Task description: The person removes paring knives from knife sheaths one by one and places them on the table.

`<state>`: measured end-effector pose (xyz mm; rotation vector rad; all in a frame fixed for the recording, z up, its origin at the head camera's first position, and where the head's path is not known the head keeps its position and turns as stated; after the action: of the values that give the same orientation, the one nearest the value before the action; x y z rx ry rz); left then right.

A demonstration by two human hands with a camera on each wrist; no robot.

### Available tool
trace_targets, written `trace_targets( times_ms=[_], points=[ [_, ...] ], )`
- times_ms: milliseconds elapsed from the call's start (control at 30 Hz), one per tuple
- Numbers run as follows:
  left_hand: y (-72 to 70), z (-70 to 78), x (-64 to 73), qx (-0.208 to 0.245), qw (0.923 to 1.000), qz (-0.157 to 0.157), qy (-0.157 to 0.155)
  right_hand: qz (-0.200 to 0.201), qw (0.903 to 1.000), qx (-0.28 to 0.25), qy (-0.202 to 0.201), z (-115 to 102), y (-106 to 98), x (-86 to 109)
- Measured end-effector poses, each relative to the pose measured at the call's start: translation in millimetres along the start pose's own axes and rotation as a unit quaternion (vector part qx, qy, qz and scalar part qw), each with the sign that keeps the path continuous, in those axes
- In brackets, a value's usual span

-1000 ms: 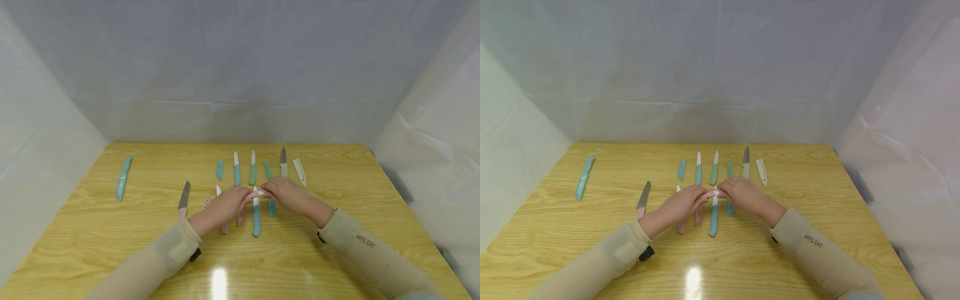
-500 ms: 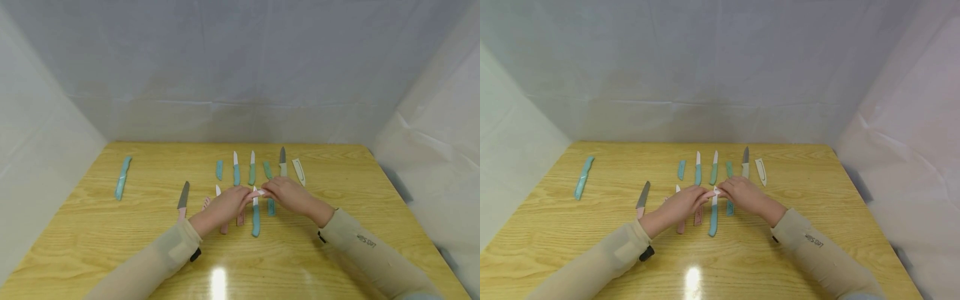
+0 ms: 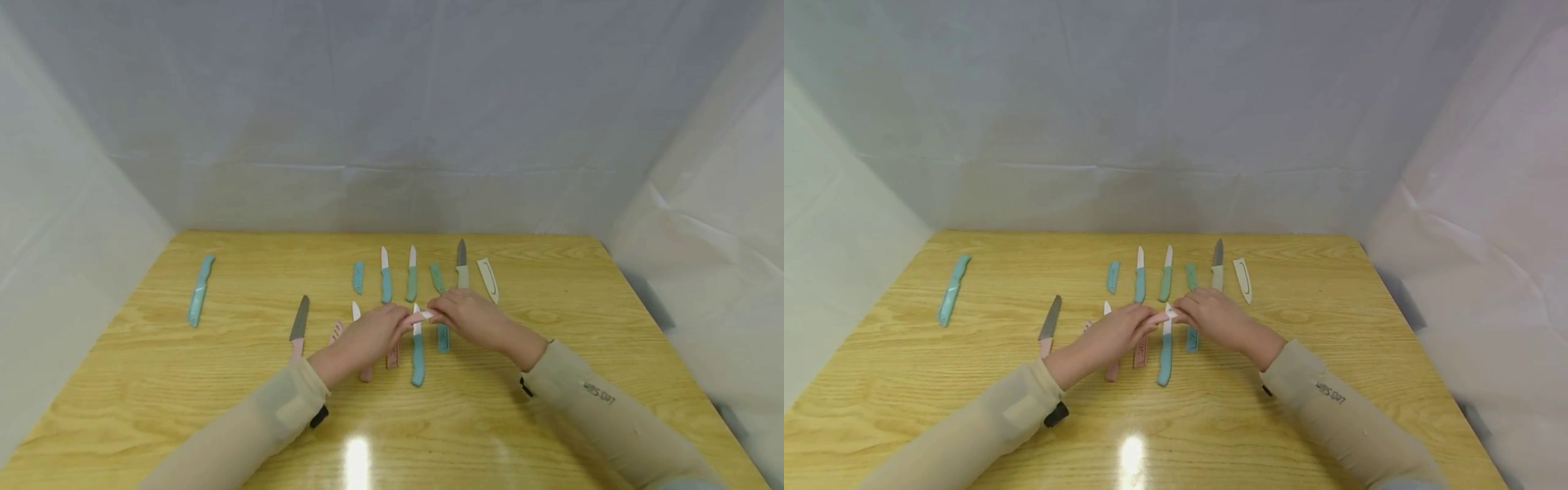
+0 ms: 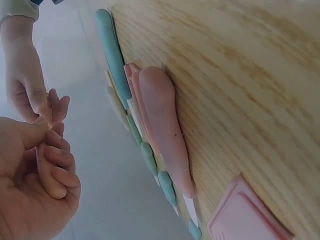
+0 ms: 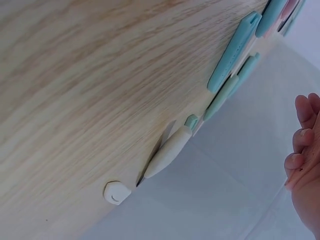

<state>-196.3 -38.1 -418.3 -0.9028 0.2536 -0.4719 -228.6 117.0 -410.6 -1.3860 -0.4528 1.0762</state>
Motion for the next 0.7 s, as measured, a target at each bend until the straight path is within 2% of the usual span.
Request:
trace_targets(
  times_ms=[700],
  points=[
    [1.5, 1.2, 0.5, 0.006, 0.9999, -0.001, -0.01, -0.001, 0.9999, -0.002, -0.011, 0.5, -0.1, 3.6]
  ],
)
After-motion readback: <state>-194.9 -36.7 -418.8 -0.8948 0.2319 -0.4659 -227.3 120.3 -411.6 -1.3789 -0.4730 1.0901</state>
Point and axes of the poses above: each hand's wrist, its own x-axis away from the middle knuckle, its own y-axis out of the palm, z = x × y, the point moved 5 cm from there along -x, towards the middle knuckle, and after that the axes turned 13 degrees about x, right-handed, at the moved point
